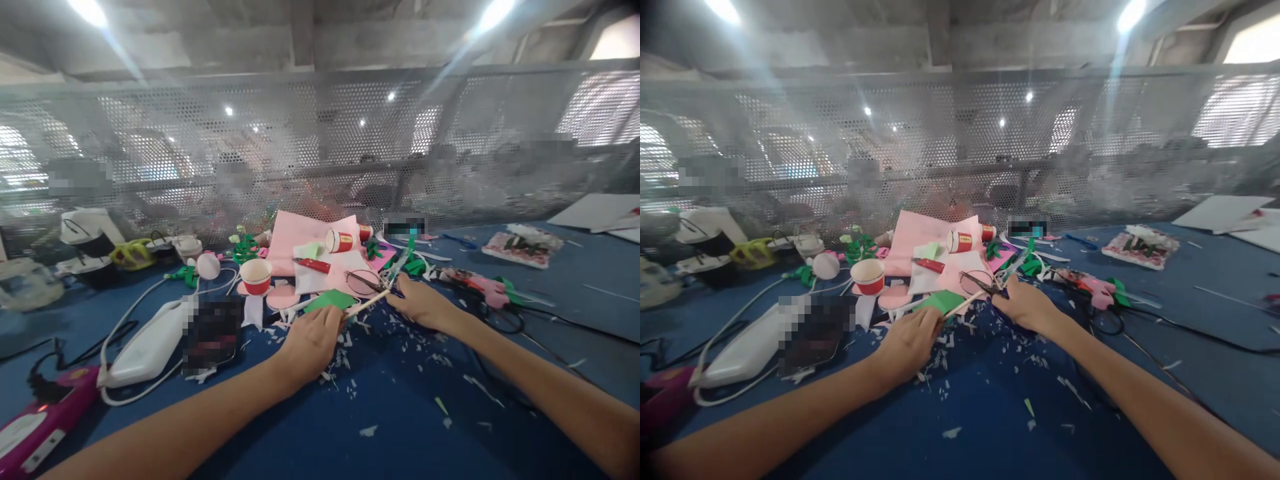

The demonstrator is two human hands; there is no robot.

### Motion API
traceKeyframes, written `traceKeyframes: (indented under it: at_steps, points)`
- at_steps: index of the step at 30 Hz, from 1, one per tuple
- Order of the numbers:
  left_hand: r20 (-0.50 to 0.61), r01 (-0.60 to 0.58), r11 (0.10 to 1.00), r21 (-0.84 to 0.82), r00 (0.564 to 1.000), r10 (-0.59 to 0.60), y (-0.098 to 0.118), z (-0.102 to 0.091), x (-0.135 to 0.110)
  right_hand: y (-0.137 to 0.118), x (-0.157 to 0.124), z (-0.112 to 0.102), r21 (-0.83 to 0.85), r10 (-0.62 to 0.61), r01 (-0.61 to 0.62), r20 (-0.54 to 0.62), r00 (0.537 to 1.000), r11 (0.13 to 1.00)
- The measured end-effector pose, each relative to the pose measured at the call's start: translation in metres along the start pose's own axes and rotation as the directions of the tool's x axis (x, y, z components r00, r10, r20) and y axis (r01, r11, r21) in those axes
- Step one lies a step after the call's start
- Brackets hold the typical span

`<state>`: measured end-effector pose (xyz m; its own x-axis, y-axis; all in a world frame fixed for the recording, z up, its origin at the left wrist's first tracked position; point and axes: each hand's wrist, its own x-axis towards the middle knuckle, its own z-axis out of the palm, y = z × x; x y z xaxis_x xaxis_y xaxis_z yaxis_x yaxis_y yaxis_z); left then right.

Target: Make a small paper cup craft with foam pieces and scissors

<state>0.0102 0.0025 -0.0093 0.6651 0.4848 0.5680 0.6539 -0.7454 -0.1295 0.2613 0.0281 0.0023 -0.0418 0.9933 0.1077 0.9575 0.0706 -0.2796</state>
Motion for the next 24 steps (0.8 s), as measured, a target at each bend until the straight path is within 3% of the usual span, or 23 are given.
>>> traceKeyframes:
  at_steps: [3, 6, 9, 12, 14, 17, 24]
  points:
    - [-0.09, 0.207, 0.957, -0.205, 0.969, -0.229, -0.008, 0.004, -0.001, 0.003, 0.002, 0.004, 0.221, -0.026, 0.058, -0.144, 0.989, 0.974]
    - [-0.059, 0.403, 0.786, -0.47, 0.874, -0.483, -0.012, 0.003, 0.0, -0.002, 0.003, 0.008, 0.559, -0.071, 0.212, -0.264, 0.962, 0.802]
    - [0.077, 0.441, 0.584, -0.681, 0.837, -0.542, -0.012, -0.001, 0.002, -0.01, 0.001, 0.011, 0.778, -0.083, 0.223, -0.216, 0.973, 0.587]
    - [0.174, 0.454, 0.478, -0.752, 0.836, -0.52, -0.01, -0.003, 0.003, -0.014, -0.005, 0.012, 0.871, -0.063, 0.106, -0.086, 0.994, 0.48]
    - [0.202, 0.478, 0.454, -0.752, 0.822, -0.532, -0.009, -0.004, 0.004, -0.012, -0.006, 0.014, 0.864, -0.04, 0.07, -0.057, 0.998, 0.499]
    - [0.234, 0.514, 0.433, -0.741, 0.801, -0.551, -0.009, -0.004, 0.005, -0.006, -0.003, 0.019, 0.823, -0.01, 0.093, -0.106, 0.994, 0.561]
    - [0.185, 0.492, 0.569, -0.659, 0.839, -0.512, -0.005, -0.007, 0.005, -0.005, -0.002, 0.018, 0.526, -0.12, 0.316, -0.373, 0.92, 0.79]
